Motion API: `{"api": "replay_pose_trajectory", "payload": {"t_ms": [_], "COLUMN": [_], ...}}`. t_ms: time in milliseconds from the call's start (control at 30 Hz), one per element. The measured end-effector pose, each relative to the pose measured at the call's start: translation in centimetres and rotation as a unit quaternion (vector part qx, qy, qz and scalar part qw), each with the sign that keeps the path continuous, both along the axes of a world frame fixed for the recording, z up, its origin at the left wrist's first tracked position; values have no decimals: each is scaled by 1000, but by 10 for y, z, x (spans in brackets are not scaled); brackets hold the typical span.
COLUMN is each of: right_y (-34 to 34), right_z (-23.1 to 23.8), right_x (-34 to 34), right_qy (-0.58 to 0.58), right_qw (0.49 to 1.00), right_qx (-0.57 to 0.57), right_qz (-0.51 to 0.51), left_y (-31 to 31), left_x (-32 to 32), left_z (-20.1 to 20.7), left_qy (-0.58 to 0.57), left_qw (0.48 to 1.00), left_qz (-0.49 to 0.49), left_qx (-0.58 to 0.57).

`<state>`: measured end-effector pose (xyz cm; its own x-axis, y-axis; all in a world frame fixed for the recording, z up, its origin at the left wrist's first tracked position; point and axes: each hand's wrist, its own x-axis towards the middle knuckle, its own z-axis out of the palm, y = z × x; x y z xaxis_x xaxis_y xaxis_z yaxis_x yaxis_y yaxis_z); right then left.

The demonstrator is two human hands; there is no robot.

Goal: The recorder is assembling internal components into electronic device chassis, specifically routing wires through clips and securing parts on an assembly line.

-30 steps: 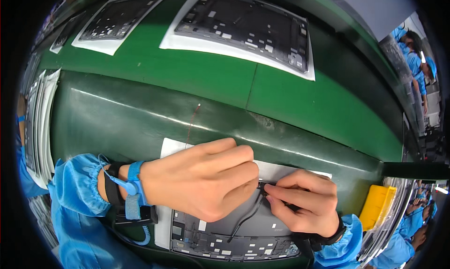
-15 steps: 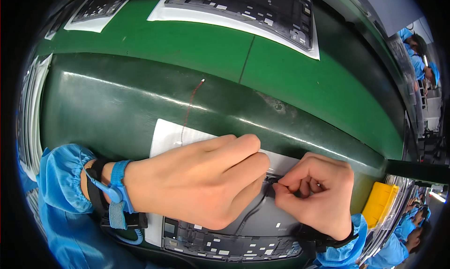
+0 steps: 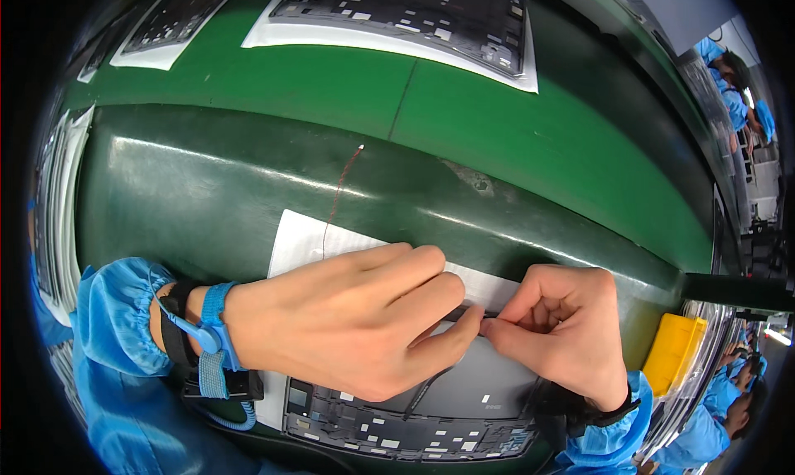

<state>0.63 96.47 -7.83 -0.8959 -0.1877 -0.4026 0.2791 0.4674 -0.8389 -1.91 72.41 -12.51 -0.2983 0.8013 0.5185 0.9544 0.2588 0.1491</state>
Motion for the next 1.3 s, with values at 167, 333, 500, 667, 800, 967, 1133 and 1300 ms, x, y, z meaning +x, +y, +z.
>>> {"api": "replay_pose_trajectory", "payload": {"t_ms": [167,333,500,667,800,967,1133,1300], "right_y": [3,11,5,-2,-1,-1,1,1], "right_z": [-4,-20,-24,-25,-27,-26,-29,-29], "right_x": [-1,7,11,10,8,8,10,9], "right_qy": [76,312,394,442,423,397,404,405], "right_qw": [996,941,904,873,886,906,903,902], "right_qx": [2,44,97,147,118,71,76,79], "right_qz": [45,128,135,147,146,130,129,130], "left_y": [-1,3,3,5,17,21,25,25], "left_x": [3,10,6,3,-2,-1,2,1], "left_z": [6,21,18,16,6,7,6,6], "left_qy": [24,91,61,-18,-162,-275,-250,-207], "left_qw": [1000,989,992,998,985,953,961,973], "left_qz": [2,-22,-38,-33,25,57,63,44], "left_qx": [-20,-115,-104,-50,53,113,99,88]}}
